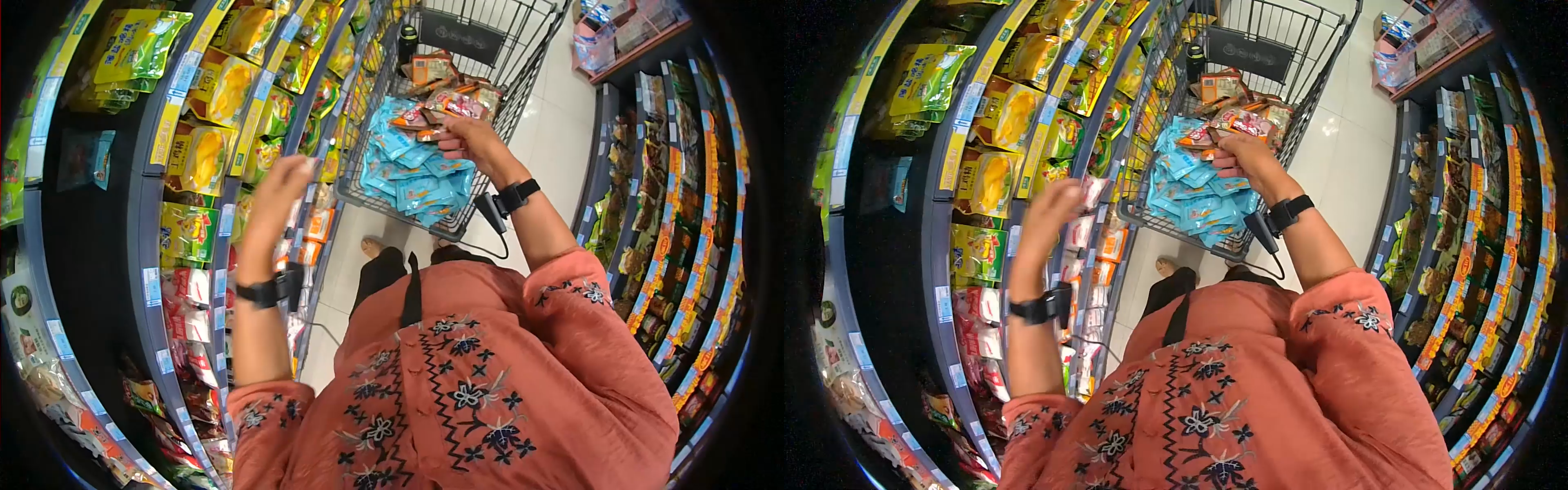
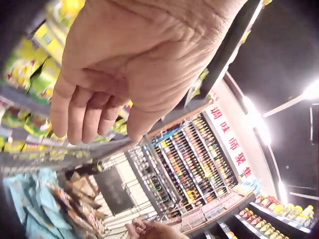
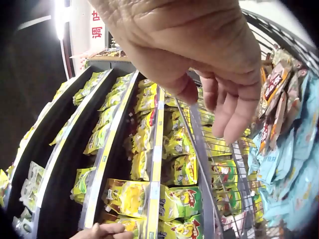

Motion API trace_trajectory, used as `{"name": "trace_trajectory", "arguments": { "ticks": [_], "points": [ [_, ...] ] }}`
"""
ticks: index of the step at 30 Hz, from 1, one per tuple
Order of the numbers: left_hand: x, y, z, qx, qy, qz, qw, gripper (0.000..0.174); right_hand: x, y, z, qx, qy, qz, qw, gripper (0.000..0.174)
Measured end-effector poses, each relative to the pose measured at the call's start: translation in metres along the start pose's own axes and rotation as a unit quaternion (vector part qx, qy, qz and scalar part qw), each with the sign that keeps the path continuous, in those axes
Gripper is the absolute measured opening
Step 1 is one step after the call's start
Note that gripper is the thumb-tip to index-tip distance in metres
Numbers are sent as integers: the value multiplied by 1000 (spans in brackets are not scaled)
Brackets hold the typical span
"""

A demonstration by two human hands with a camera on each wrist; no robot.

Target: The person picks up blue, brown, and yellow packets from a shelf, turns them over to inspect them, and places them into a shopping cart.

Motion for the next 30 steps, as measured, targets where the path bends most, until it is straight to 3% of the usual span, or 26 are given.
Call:
{"name": "trace_trajectory", "arguments": {
  "ticks": [2, 3, 5, 8, 11, 14, 18, 24, 26, 30],
  "points": [
    [17, -61, -29, -53, 56, -61, 995, 44, -7, 15, 2, -4, 0, 1, 1000, 19],
    [21, -88, -30, -58, 32, -42, 997, 43, -13, 20, 4, -1, 4, 0, 1000, 20],
    [53, -143, -70, 19, 16, -98, 995, 49, -23, 34, 15, -2, -9, 10, 1000, 21],
    [83, -203, -121, 60, 47, -45, 996, 52, -43, 51, 27, 1, -28, 23, 999, 21],
    [85, -225, -122, -137, 273, -78, 949, 56, -59, 70, 43, 11, -43, 32, 998, 19],
    [103, -255, -160, -229, 364, -37, 902, 61, -77, 84, 53, 33, -69, 53, 996, 19],
    [120, -280, -185, -283, 413, -54, 864, 62, -94, 103, 65, 51, -85, 82, 992, 19],
    [140, -300, -210, -336, 458, -7, 823, 60, -110, 119, 71, 73, -97, 117, 986, 19],
    [142, -301, -213, -326, 460, -3, 826, 59, -115, 119, 73, 78, -97, 120, 985, 19],
    [145, -308, -208, -381, 483, 30, 788, 51, -121, 118, 78, 80, -100, 119, 985, 18]
  ]
}}
Point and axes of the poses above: each hand's wrist, its own x-axis towards the middle knuckle, its own y-axis out of the back of the hand, z = x × y, the point moved 3 cm from there along x, towards the middle knuckle, and after that the axes turned 8 degrees about z, right-handed, at the moved point
